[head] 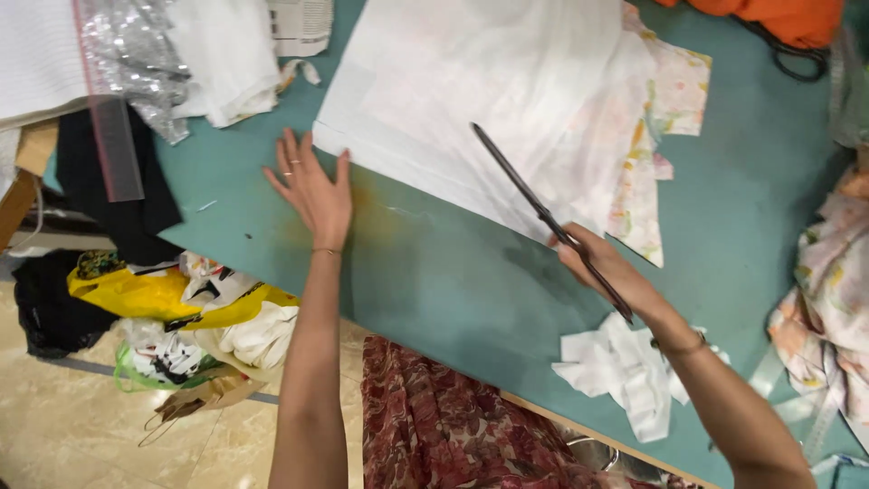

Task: Using large scissors to cut a specific shape out of a white piece of fabric on a cluttered workbench.

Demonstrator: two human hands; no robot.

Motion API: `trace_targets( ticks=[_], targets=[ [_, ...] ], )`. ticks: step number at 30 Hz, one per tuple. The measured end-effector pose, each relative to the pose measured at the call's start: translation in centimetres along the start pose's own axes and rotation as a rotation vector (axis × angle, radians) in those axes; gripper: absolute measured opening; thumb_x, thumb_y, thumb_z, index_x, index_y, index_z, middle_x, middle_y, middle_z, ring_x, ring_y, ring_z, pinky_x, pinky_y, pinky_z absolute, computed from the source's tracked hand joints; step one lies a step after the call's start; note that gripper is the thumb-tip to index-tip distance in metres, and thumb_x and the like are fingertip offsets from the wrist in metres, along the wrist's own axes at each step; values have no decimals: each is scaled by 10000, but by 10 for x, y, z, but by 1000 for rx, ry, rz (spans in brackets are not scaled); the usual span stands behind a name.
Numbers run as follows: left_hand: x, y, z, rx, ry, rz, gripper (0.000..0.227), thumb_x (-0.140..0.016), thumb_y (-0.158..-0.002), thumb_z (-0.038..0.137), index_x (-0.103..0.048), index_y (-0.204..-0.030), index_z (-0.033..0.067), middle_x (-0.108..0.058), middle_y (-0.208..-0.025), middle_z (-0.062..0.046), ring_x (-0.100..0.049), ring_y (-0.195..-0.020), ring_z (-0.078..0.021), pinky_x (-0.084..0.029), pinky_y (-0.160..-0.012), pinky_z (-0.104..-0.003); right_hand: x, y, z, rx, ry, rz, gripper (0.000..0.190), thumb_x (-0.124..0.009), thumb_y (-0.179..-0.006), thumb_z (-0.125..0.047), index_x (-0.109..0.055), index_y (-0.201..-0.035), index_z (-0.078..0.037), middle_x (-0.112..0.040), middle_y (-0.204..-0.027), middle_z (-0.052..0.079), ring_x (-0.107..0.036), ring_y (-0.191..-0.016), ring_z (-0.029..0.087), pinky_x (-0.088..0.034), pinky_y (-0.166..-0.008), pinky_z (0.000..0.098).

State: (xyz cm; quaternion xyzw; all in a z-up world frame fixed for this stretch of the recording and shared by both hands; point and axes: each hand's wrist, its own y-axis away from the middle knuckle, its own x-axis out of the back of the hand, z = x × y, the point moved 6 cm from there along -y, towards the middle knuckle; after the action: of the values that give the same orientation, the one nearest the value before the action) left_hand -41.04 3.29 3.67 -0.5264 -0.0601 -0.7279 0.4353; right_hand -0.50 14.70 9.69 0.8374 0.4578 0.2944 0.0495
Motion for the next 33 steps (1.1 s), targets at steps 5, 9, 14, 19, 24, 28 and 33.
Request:
trace_targets(
  ticks=[5, 9, 14, 19, 24, 28, 33],
  targets=[
    [-12, 26, 31, -39, 121, 50, 232, -677, -1024, 244, -647, -1194, 90, -589, -1439, -96, -411, -1460, -345, -111, -1239, -635, 26, 98, 95, -128, -79, 210, 406, -572, -974, -437, -603, -1183, -91, -390, -670, -21, -366, -577, 99, -327, -507, 302],
    [-22, 110, 117, -128, 500, -157, 148, -609, -1066, 195, -660, -1108, 63, -699, -1080, -83, -669, -1157, -301, -147, -1336, -620, 50, 166, 148, -312, -23, 478, 423, -644, -947, -421, -612, -1171, -64, -480, -674, -12, -433, -589, 111, -368, -523, 303],
    [-28, 279, 250, -97, 851, -904, 282, -586, -1011, 294, -648, -1170, 69, -708, -1196, -97, -717, -1027, -262, -609, -866, -441, 69, 228, 234, -422, 48, 683, 465, -745, -937, -386, -612, -1192, -20, -538, -722, 65, -472, -638, 154, -401, -559, 330],
    [-40, 373, 314, -688, 609, -852, 257, -637, -1010, 417, -653, -1091, 174, -699, -1403, -6, -456, -1518, -262, -240, -1315, -624, 80, 266, 288, -363, 159, 816, 534, -773, -910, -342, -584, -1263, 10, -664, -816, 121, -613, -689, 194, -502, -632, 346],
    [-33, 384, 330, -642, 433, -572, 1130, -771, -597, 715, -484, -1434, 12, -120, -1621, -223, 27, -1504, -376, 85, -1122, -718, 91, 277, 275, -319, 275, 846, 648, -871, -830, -320, -568, -1279, 36, -688, -830, 165, -674, -704, 282, -525, -653, 392],
    [-52, 405, 327, -666, 368, -503, 994, -739, -757, 665, -488, -1437, -14, -273, -1625, -185, -138, -1518, -350, -53, -1186, -698, 94, 277, 282, -246, 283, 836, 646, -868, -815, -264, -561, -1302, 31, -686, -849, 163, -670, -707, 282, -524, -645, 390],
    [-53, 413, 323, -748, 264, -571, 390, -693, -977, 227, -575, -1300, 42, -563, -1358, -84, -526, -1214, -288, -470, -1049, -449, 94, 269, 263, -291, 365, 721, 632, -831, -837, -269, -557, -1343, -8, -670, -797, 188, -660, -678, 352, -512, -633, 442]
  ],
)
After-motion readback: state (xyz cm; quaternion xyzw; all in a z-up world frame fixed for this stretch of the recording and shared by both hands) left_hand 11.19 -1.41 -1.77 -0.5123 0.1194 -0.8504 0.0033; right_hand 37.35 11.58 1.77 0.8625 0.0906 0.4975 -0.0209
